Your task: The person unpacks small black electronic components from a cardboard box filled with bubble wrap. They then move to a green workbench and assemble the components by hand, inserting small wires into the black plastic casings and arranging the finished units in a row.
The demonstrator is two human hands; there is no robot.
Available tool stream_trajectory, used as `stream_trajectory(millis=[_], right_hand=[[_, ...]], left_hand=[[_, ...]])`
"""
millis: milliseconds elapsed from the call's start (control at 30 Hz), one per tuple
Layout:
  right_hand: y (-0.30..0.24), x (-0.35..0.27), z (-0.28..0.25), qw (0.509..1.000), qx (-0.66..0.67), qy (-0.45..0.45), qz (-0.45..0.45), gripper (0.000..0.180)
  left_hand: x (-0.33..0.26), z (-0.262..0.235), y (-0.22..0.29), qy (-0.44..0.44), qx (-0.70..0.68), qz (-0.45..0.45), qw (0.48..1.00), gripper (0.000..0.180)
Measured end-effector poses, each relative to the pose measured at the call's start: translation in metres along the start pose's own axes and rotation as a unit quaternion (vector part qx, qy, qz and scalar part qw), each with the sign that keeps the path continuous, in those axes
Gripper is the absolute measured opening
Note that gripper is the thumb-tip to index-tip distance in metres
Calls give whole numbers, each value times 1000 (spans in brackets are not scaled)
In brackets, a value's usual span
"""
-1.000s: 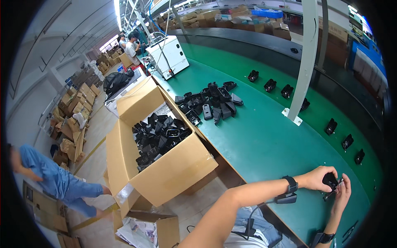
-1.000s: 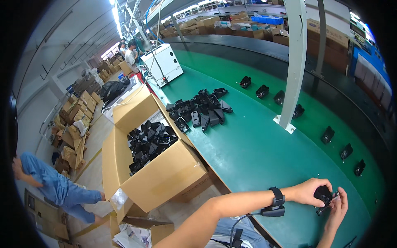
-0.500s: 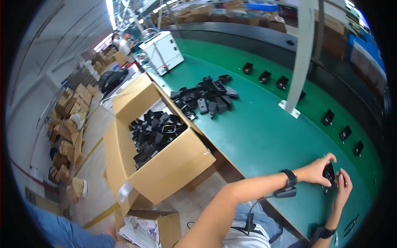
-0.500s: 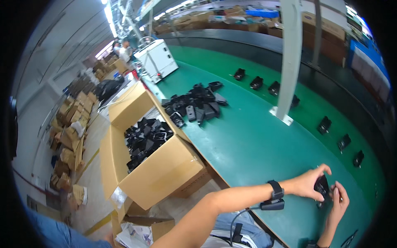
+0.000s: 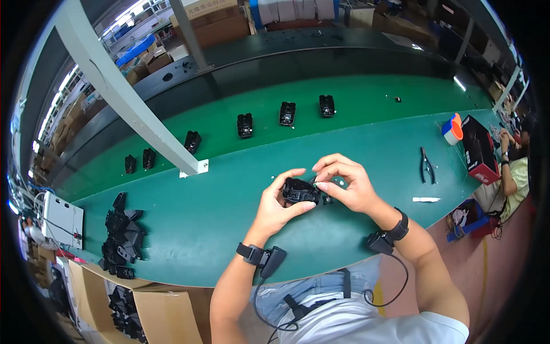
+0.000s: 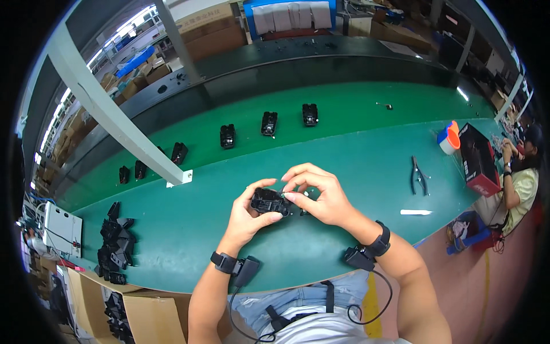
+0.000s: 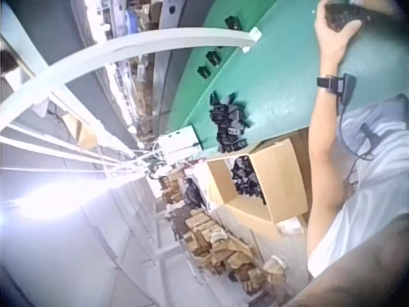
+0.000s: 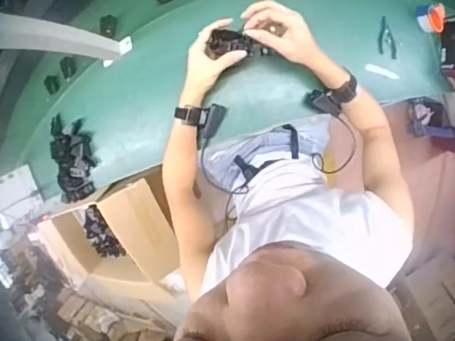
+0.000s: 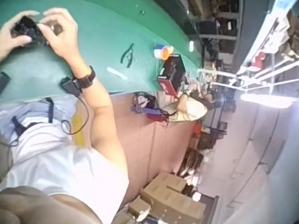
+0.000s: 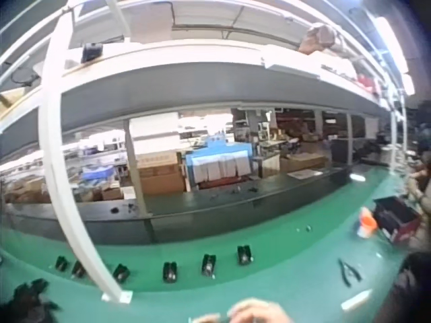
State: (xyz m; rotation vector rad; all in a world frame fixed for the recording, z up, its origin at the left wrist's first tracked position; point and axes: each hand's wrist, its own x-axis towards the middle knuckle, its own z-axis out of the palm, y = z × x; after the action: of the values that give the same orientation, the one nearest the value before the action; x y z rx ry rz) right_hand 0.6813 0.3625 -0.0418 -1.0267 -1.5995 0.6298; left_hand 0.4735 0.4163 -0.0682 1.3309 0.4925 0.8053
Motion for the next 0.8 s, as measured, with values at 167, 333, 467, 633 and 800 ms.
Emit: stream_trajectory(millis=[167, 333, 467, 633, 800], right_hand=[[-1, -3, 4, 999, 6, -46, -25, 10], [-10, -5, 11, 997, 40, -64, -8, 11], [-6, -12, 21, 997, 70, -29, 15, 11], [1, -21, 19, 996, 79, 21, 47, 9], [16, -16, 42, 968, 225, -11, 107, 13]], left_hand=[[-1, -1, 2, -31, -41, 2, 999, 89], [-3, -6, 2, -64, -57, 2, 996, 94], [-2, -3, 5, -50, -78, -9, 996, 93], [7, 3, 1, -16, 19, 7, 1000, 91], [-7, 12, 13, 67, 60, 28, 996, 94]])
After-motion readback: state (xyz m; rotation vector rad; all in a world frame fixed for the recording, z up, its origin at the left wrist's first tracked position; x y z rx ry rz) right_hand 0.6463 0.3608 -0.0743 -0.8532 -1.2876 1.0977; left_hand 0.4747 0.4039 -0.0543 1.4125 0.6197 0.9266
